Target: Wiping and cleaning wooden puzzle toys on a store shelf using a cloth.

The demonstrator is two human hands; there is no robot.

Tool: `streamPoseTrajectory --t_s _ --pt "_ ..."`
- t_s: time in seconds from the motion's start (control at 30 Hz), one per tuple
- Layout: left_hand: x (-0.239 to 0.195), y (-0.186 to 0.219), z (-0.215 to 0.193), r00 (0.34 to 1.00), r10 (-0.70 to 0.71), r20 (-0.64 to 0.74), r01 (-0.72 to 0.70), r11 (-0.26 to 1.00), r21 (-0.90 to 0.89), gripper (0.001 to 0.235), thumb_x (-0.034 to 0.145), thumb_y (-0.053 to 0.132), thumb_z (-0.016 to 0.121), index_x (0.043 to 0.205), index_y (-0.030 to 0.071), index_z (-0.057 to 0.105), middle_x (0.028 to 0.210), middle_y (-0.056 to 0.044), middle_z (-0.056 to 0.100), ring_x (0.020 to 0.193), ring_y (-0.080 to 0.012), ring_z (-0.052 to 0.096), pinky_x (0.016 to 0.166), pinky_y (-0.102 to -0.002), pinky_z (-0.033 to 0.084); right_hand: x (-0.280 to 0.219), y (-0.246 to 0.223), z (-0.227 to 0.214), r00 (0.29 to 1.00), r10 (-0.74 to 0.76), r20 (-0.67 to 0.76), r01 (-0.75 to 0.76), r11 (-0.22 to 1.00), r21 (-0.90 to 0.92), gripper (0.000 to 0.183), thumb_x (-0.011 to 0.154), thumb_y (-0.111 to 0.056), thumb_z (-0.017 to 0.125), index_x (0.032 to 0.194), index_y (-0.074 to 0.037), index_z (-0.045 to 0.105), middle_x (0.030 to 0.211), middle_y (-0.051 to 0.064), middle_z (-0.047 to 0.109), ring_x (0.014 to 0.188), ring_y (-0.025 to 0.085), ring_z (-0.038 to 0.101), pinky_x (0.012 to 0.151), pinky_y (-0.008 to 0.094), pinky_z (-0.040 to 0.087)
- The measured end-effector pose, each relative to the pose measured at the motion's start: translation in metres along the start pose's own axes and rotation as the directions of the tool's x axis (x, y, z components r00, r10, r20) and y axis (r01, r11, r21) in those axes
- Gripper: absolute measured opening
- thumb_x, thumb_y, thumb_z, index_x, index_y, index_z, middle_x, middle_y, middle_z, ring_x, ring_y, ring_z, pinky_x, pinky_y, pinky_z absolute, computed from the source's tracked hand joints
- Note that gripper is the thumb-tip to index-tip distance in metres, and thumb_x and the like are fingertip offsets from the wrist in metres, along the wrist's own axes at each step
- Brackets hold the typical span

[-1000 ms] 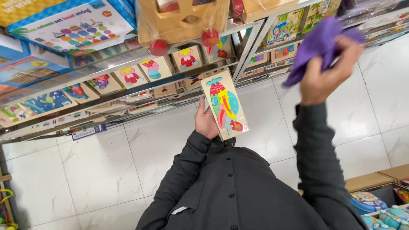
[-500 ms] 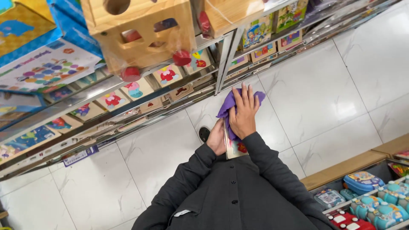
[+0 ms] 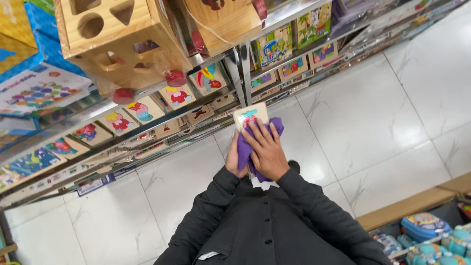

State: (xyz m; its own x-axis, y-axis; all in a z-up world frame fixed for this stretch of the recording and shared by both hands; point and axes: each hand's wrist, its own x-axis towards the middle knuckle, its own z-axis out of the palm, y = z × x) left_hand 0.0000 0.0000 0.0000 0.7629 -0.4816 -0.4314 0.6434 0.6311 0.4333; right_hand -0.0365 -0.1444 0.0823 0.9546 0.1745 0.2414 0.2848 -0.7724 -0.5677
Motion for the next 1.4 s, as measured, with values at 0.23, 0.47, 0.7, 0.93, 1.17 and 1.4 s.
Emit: streamPoseTrajectory --t_s 0.23,0.47,0.7,0.93,1.17,1.4 --pt "-0.001 -0.101 0.044 0.980 0.125 -0.154 -0.125 0.992 0.005 0.059 0.106 0.049 0.036 0.153 0.013 0.044 0.148 -0.004 0.058 0.133 -0.0191 0.058 0.113 -0.036 0.046 0.004 0.040 -0.063 0.987 -0.120 -0.107 0.126 0.990 0.056 0.059 0.093 -0.014 0.059 0.151 -0.008 0.050 0.161 0.018 0.041 0.154 0.038 0.031 0.127 0.056 0.016" --pt "-0.030 -0.082 0.097 0.850 0.439 -0.291 -0.400 0.898 0.185 0.069 0.106 0.057 0.038 0.136 -0.002 0.058 0.131 -0.013 0.068 0.115 -0.0200 0.067 0.100 -0.033 0.052 -0.078 0.064 -0.077 0.971 -0.241 -0.001 0.240 0.965 0.102 0.060 0.089 -0.011 0.058 0.149 -0.010 0.054 0.159 0.017 0.045 0.152 0.038 0.036 0.125 0.054 0.021" --pt "-0.039 -0.118 0.085 0.842 0.457 -0.287 -0.347 0.866 0.361 0.051 0.104 0.038 0.061 0.129 -0.007 0.061 0.116 -0.010 0.070 0.103 -0.0149 0.065 0.090 -0.030 0.054 -0.066 0.153 -0.022 0.923 0.243 0.299 -0.315 0.031 0.948 0.042 0.108 -0.015 0.044 0.146 -0.001 0.053 0.144 0.016 0.060 0.126 0.024 0.062 0.106 0.034 0.051" --pt "-0.035 -0.129 0.094 0.748 0.538 -0.389 -0.413 0.835 0.364 0.076 0.094 0.042 0.070 0.146 0.000 0.033 0.134 -0.017 0.057 0.120 -0.0191 0.060 0.099 -0.032 0.053 -0.067 0.103 -0.031 0.974 0.108 0.197 -0.214 0.171 0.962 0.042 0.108 -0.012 0.057 0.147 0.003 0.052 0.131 0.014 0.065 0.113 0.020 0.064 0.097 0.033 0.054" --pt "-0.029 -0.087 0.072 0.449 0.815 -0.366 -0.613 0.579 0.538 0.056 0.101 0.035 0.069 0.138 -0.004 0.053 0.121 -0.013 0.063 0.108 -0.0151 0.061 0.093 -0.030 0.052 -0.118 0.110 0.010 0.767 0.015 0.642 -0.543 -0.517 0.662 0.067 0.099 -0.032 0.058 0.156 -0.001 0.038 0.152 0.017 0.053 0.133 0.030 0.056 0.110 0.041 0.044" --pt "-0.009 -0.076 0.052 0.636 0.643 -0.427 -0.578 0.763 0.289 0.046 0.103 0.039 0.063 0.110 -0.006 0.060 0.079 -0.008 0.073 0.065 -0.0152 0.065 0.058 -0.030 0.056 -0.071 -0.003 -0.094 0.946 -0.274 0.172 0.017 0.572 0.820 0.096 0.079 -0.014 0.083 0.154 0.007 0.028 0.158 0.019 0.038 0.146 0.031 0.037 0.115 0.040 0.032"
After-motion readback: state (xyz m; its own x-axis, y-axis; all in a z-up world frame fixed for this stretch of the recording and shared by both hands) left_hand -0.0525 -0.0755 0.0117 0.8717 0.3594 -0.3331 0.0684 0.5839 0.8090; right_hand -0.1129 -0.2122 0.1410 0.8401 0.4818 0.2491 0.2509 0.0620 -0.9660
